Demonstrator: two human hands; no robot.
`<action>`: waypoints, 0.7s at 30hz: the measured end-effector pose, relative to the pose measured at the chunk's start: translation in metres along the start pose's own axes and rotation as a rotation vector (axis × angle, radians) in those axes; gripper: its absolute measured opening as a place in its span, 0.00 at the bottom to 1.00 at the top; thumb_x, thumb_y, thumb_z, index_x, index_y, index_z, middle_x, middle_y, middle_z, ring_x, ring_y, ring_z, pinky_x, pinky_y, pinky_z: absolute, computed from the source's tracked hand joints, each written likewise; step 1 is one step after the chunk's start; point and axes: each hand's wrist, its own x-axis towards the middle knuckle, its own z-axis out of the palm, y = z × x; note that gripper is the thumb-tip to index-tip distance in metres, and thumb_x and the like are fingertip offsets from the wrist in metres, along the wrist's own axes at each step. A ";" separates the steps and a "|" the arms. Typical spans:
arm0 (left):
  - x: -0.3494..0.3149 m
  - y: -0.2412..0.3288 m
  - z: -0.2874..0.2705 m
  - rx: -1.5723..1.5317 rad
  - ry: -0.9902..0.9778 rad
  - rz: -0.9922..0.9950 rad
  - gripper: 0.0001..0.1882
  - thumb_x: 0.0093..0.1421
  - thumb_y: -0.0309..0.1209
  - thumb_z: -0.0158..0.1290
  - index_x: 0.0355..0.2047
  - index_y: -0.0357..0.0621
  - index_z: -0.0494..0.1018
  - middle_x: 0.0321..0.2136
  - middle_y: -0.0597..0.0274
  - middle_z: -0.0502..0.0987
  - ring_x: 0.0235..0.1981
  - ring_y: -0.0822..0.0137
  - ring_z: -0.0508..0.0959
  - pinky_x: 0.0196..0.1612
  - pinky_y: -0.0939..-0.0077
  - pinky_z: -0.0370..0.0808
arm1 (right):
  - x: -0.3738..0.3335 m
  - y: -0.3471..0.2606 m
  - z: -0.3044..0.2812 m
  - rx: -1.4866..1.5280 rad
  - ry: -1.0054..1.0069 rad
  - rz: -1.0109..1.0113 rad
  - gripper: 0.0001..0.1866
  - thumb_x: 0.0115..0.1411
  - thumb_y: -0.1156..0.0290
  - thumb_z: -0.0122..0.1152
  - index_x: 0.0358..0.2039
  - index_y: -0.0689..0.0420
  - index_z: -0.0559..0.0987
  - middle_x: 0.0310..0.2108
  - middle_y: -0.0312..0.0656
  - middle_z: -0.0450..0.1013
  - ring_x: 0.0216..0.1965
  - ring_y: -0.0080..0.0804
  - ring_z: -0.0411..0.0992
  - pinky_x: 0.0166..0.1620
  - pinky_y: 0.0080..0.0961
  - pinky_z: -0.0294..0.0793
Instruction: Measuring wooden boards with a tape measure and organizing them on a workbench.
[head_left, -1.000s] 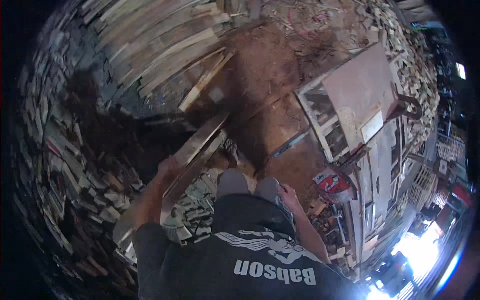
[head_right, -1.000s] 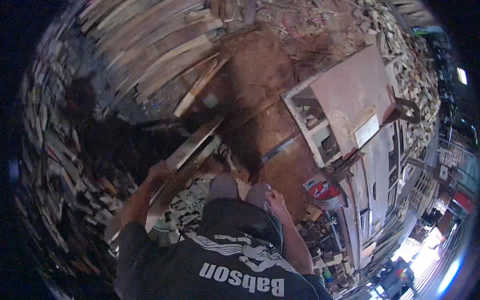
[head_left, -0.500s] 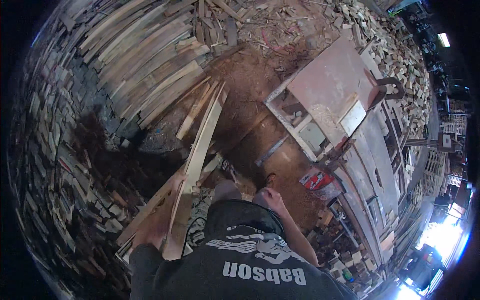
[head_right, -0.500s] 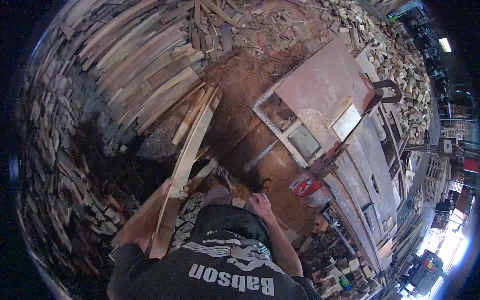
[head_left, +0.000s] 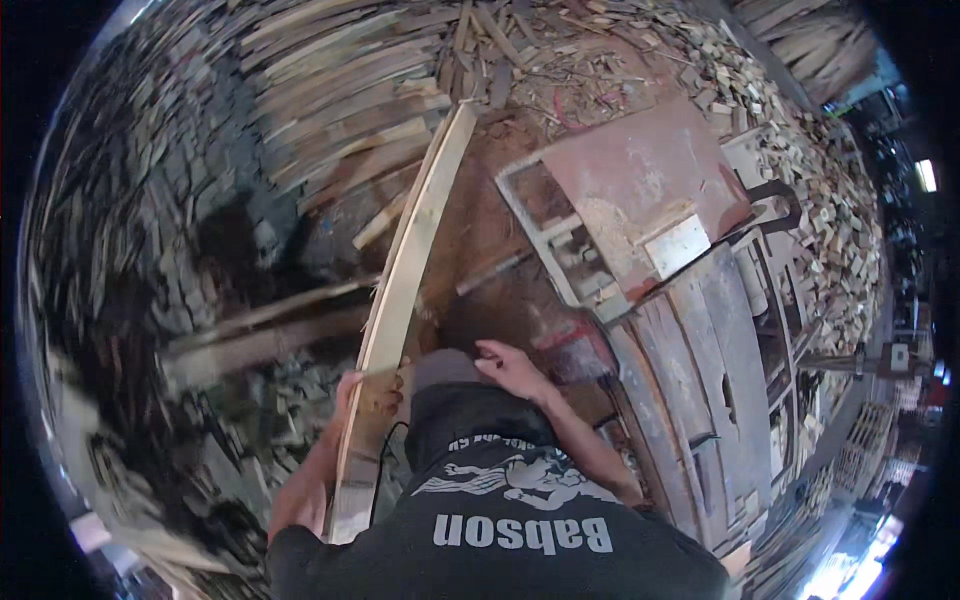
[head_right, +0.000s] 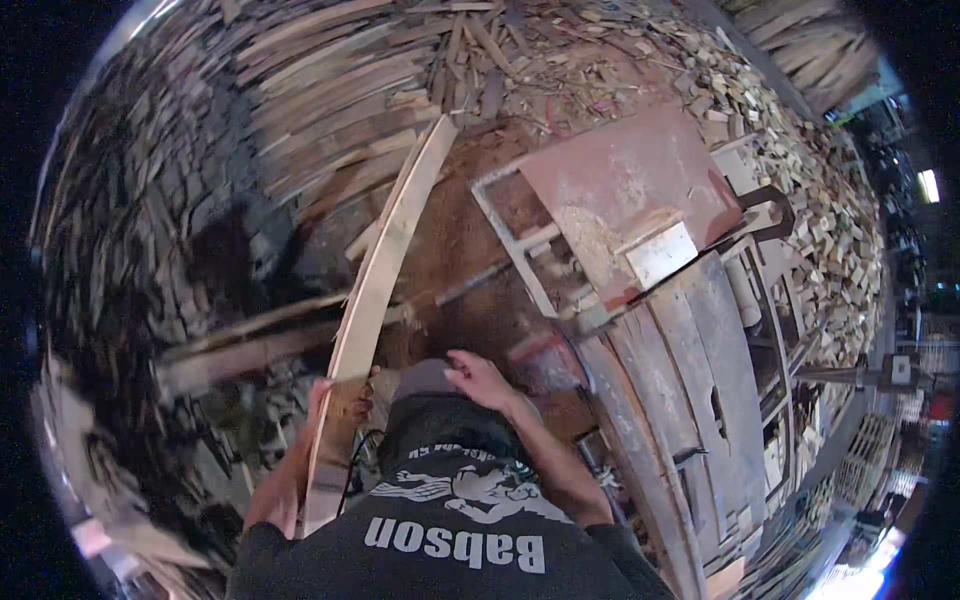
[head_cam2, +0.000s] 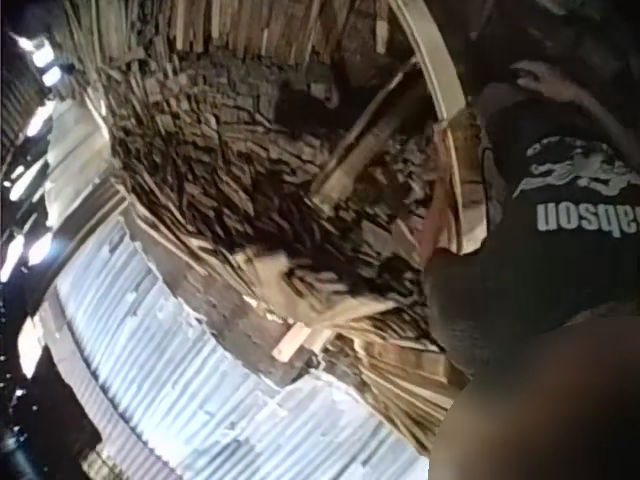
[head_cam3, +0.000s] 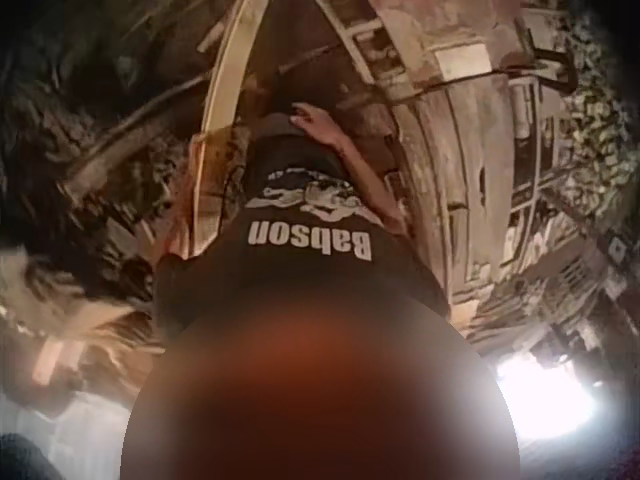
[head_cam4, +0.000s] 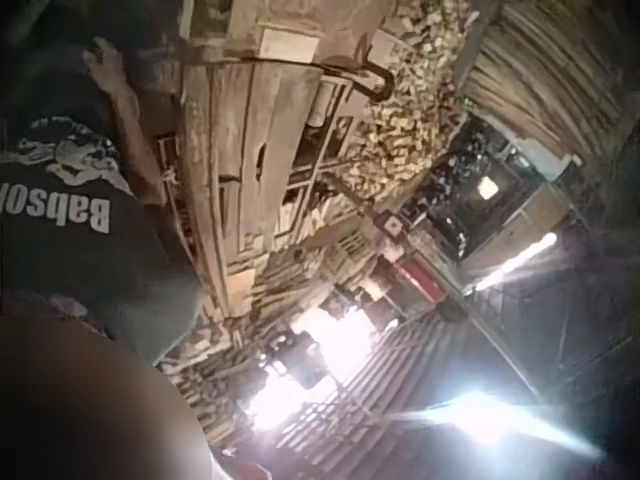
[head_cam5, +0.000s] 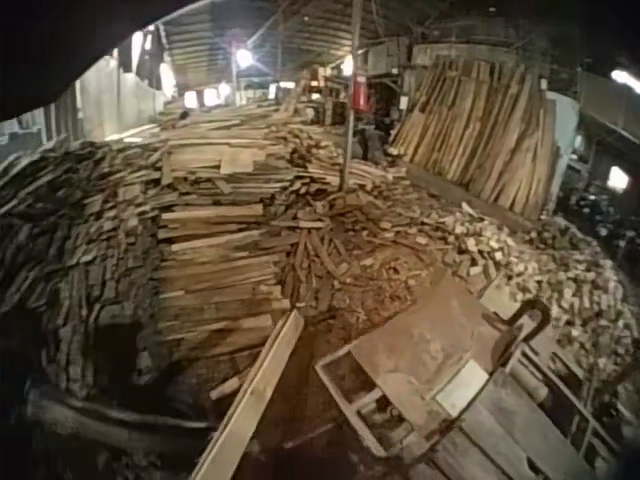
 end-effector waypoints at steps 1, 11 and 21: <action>-0.011 -0.029 0.002 -0.007 0.010 0.016 0.45 0.54 0.52 0.53 0.66 0.35 0.57 0.39 0.57 0.73 0.31 0.69 0.73 0.32 0.74 0.74 | -0.013 -0.003 -0.009 0.000 -0.020 -0.003 0.25 0.64 0.64 0.61 0.59 0.61 0.72 0.49 0.50 0.77 0.49 0.35 0.76 0.52 0.30 0.75; -0.120 -0.252 0.034 -0.114 0.228 0.004 0.38 0.58 0.53 0.49 0.60 0.37 0.64 0.39 0.57 0.76 0.34 0.66 0.76 0.34 0.74 0.74 | -0.097 0.007 -0.001 0.438 -0.048 0.075 0.24 0.66 0.64 0.61 0.59 0.60 0.70 0.41 0.40 0.76 0.39 0.26 0.75 0.41 0.26 0.76; -0.110 -0.260 -0.036 0.549 0.740 0.111 0.26 0.50 0.35 0.61 0.48 0.39 0.71 0.34 0.61 0.75 0.37 0.69 0.78 0.41 0.69 0.77 | -0.107 -0.028 0.009 0.166 -0.116 -0.146 0.20 0.65 0.67 0.62 0.54 0.62 0.73 0.34 0.38 0.76 0.37 0.20 0.73 0.38 0.23 0.74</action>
